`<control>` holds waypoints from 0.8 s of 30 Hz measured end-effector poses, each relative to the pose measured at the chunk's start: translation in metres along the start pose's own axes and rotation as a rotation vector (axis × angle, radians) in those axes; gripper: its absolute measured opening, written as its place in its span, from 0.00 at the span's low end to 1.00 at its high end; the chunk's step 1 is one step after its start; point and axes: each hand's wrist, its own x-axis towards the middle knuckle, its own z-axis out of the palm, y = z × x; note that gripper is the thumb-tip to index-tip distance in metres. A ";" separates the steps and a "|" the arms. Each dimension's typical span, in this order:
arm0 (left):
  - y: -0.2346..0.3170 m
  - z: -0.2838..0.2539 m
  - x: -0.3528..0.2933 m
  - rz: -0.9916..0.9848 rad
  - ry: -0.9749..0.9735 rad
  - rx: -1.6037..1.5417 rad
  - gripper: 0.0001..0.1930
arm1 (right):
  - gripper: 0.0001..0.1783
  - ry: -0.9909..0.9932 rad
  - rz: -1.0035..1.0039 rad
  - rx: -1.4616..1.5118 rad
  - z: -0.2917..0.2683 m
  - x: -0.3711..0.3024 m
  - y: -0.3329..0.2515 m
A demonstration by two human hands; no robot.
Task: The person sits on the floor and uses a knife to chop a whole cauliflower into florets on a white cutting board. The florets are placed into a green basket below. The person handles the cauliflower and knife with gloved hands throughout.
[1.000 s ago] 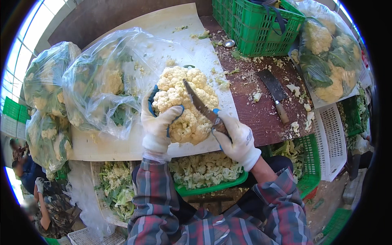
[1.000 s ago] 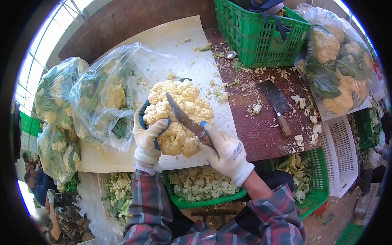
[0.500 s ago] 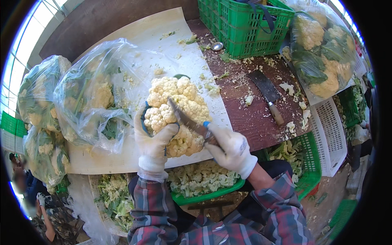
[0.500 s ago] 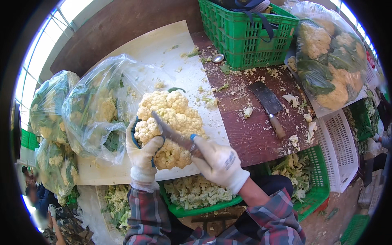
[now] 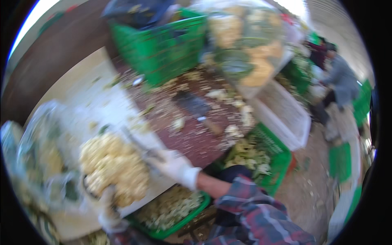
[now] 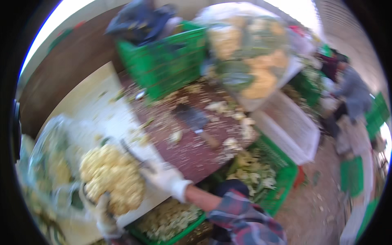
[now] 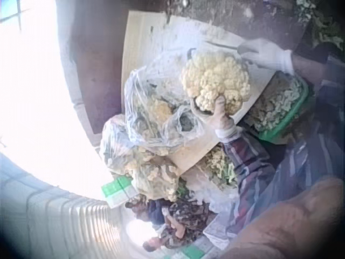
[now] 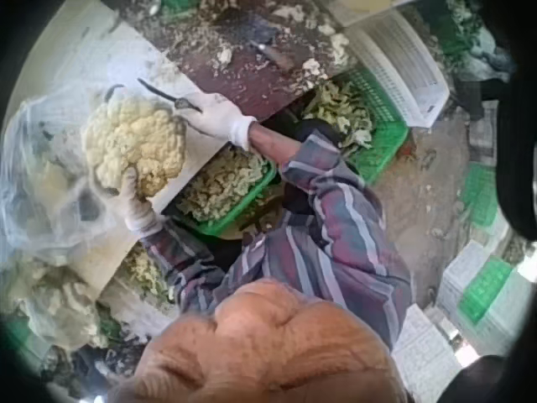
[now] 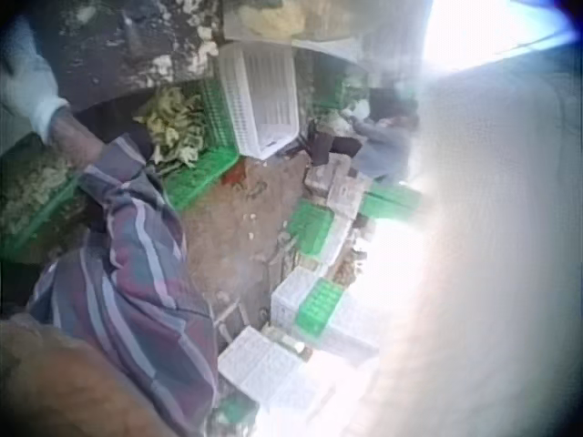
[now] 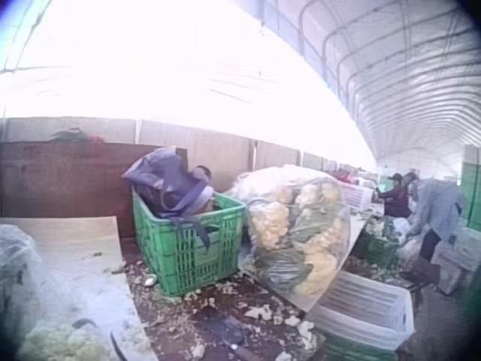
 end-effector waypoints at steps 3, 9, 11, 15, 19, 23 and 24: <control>-0.108 -0.076 0.042 0.307 -0.195 -0.058 0.44 | 0.33 0.073 -0.176 -0.019 0.009 -0.010 -0.011; -0.007 -0.002 0.004 0.131 -0.168 -0.004 0.43 | 0.31 0.045 -0.215 0.049 0.012 -0.016 -0.005; -0.004 0.001 0.006 0.140 -0.158 0.002 0.43 | 0.31 -0.039 -0.175 0.118 -0.005 -0.026 -0.027; 0.009 0.021 0.009 0.130 -0.189 -0.003 0.43 | 0.28 0.034 -0.284 0.287 0.016 -0.010 -0.006; -0.006 0.008 0.013 0.111 -0.187 -0.027 0.42 | 0.25 -0.166 -0.074 0.752 0.015 -0.001 -0.009; -0.007 0.001 0.011 0.130 -0.172 -0.018 0.42 | 0.22 -0.240 0.031 0.929 0.011 0.000 -0.017; -0.009 0.005 0.012 0.124 -0.182 -0.025 0.42 | 0.22 -0.216 0.047 0.950 0.007 -0.006 -0.017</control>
